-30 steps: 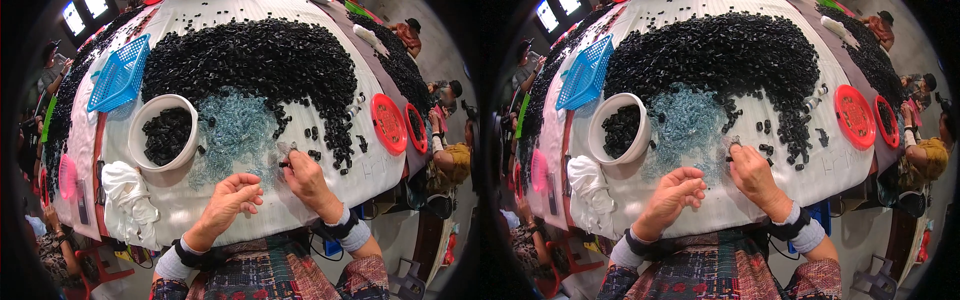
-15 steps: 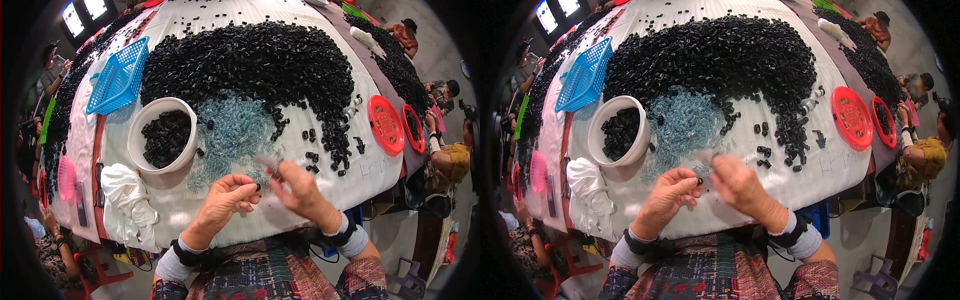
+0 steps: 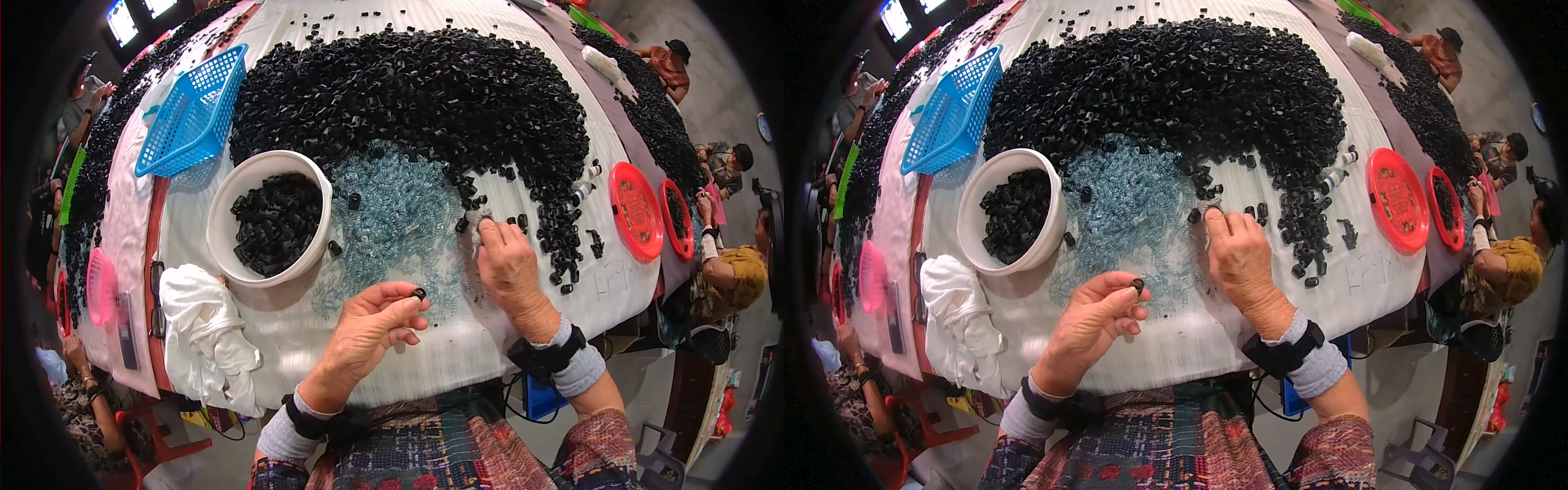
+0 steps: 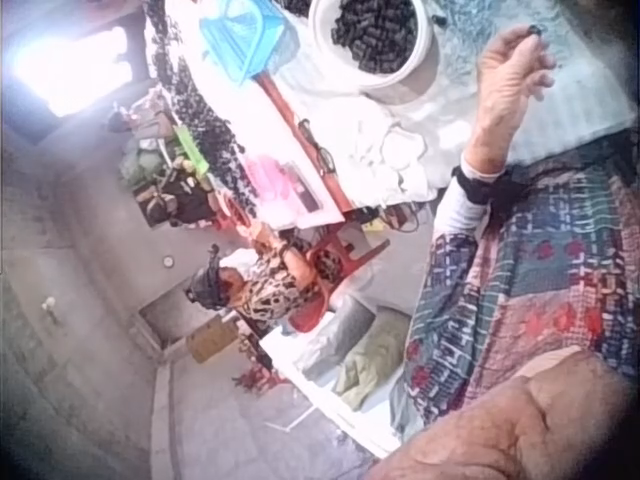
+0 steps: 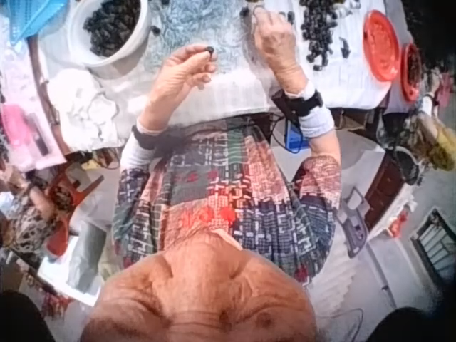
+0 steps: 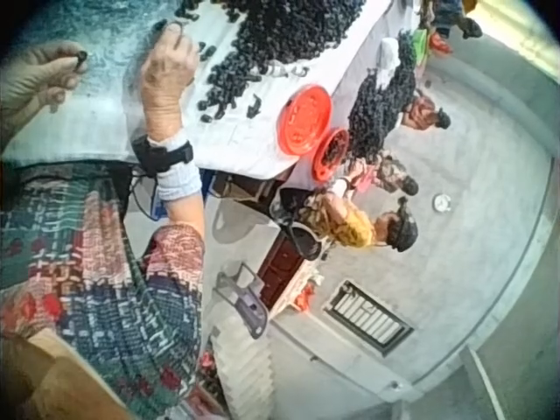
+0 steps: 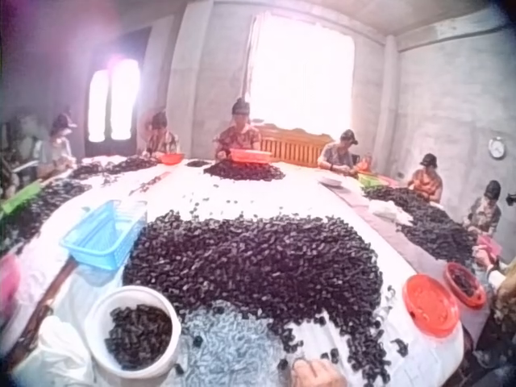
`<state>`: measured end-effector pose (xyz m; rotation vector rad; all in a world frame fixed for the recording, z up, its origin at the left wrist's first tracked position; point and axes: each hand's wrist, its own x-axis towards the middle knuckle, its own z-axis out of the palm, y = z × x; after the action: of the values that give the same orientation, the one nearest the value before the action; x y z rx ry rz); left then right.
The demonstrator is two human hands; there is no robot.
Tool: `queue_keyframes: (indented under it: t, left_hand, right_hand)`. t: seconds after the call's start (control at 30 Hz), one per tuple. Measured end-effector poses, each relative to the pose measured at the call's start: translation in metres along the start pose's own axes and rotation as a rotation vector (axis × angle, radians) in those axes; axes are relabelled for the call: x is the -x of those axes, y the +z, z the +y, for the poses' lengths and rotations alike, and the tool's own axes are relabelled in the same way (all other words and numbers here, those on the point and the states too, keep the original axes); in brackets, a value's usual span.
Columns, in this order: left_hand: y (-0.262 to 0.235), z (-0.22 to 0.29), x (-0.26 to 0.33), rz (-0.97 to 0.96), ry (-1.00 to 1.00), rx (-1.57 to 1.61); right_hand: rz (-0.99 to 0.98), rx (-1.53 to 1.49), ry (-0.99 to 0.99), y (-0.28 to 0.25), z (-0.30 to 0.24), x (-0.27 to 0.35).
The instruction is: Sorting and cleaning small black plastic shoe components at a factory table.
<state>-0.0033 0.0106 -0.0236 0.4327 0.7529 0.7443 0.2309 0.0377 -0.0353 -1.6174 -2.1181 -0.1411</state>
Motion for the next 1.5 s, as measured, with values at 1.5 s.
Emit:
queue_keyframes:
  t: [1.5]
  left_hand:
    - [0.017, 0.002, -0.003, -0.223, 0.105, 0.08]
  right_hand:
    - [0.184, -0.581, -0.248, -0.057, -0.063, 0.0]
